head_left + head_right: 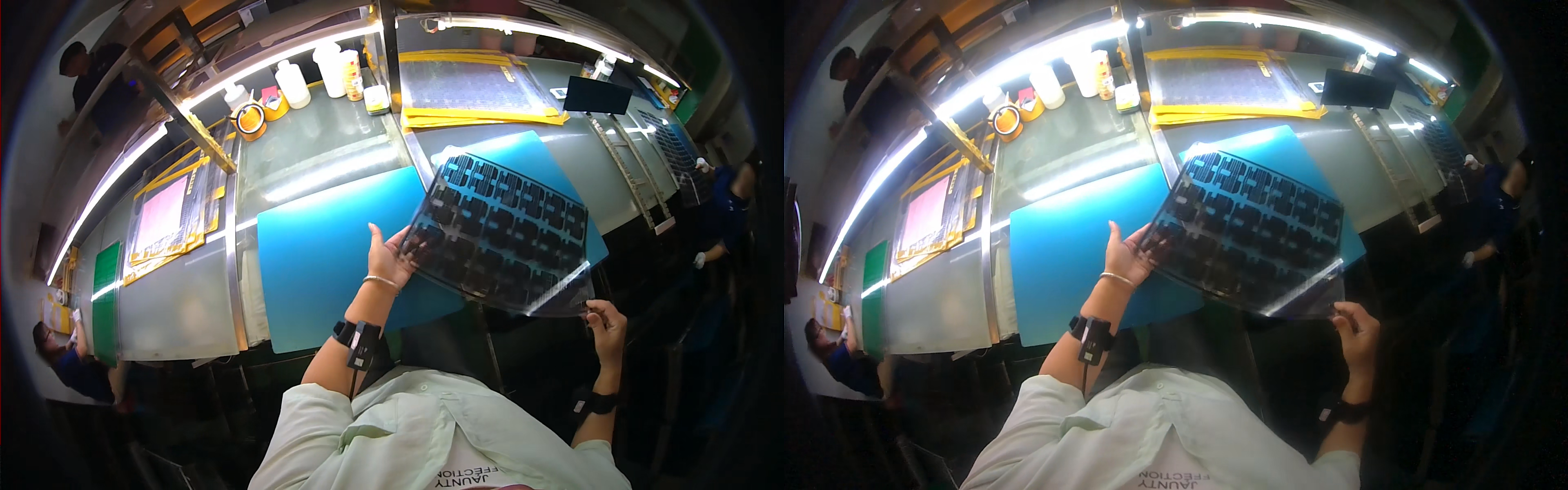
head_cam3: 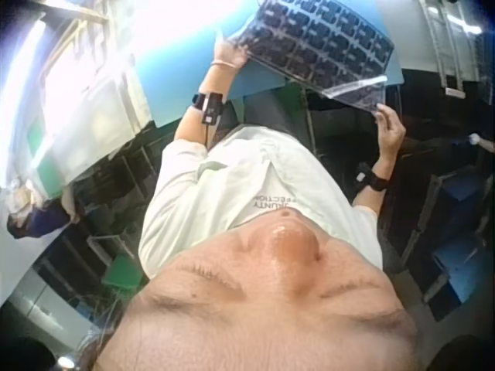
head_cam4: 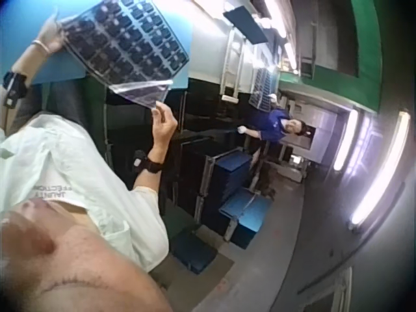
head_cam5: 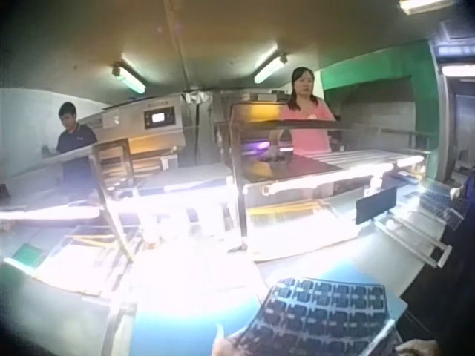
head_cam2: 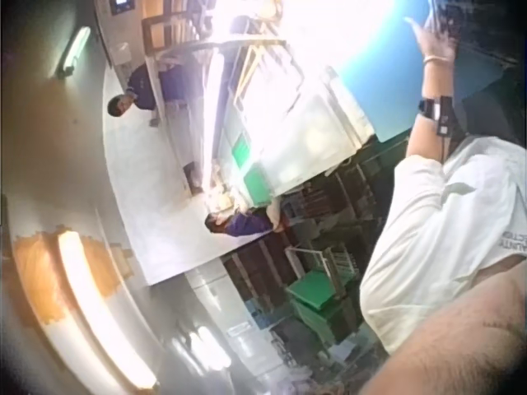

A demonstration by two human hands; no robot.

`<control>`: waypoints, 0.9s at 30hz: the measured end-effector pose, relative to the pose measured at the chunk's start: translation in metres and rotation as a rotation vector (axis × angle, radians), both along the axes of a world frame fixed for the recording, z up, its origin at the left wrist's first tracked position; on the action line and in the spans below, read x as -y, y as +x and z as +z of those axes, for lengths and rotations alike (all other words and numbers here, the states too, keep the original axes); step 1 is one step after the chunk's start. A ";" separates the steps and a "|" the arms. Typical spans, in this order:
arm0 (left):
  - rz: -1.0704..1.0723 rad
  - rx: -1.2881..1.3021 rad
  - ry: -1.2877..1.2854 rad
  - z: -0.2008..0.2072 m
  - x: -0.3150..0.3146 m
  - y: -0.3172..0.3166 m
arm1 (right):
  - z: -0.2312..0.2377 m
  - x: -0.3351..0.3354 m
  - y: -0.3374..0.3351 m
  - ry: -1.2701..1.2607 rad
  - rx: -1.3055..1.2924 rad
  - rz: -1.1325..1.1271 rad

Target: Applying and aligning thin film sheets onto blue circuit boards at a production workstation.

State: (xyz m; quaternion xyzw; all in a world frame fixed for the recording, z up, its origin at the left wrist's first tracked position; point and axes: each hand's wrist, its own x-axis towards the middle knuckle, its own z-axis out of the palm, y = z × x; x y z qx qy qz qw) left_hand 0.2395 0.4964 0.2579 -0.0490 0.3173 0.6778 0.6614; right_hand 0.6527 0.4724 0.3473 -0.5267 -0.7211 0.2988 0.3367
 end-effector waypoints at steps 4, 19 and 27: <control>-0.276 -0.314 0.038 -0.007 0.031 -0.009 | -0.031 0.009 -0.010 -0.142 -0.074 -0.126; 0.211 -1.271 -0.401 0.015 0.241 -0.119 | -0.070 0.000 -0.201 -0.484 -0.467 0.019; 0.299 -1.193 -0.394 -0.007 0.273 -0.108 | -0.094 0.007 -0.203 -0.319 -0.127 0.068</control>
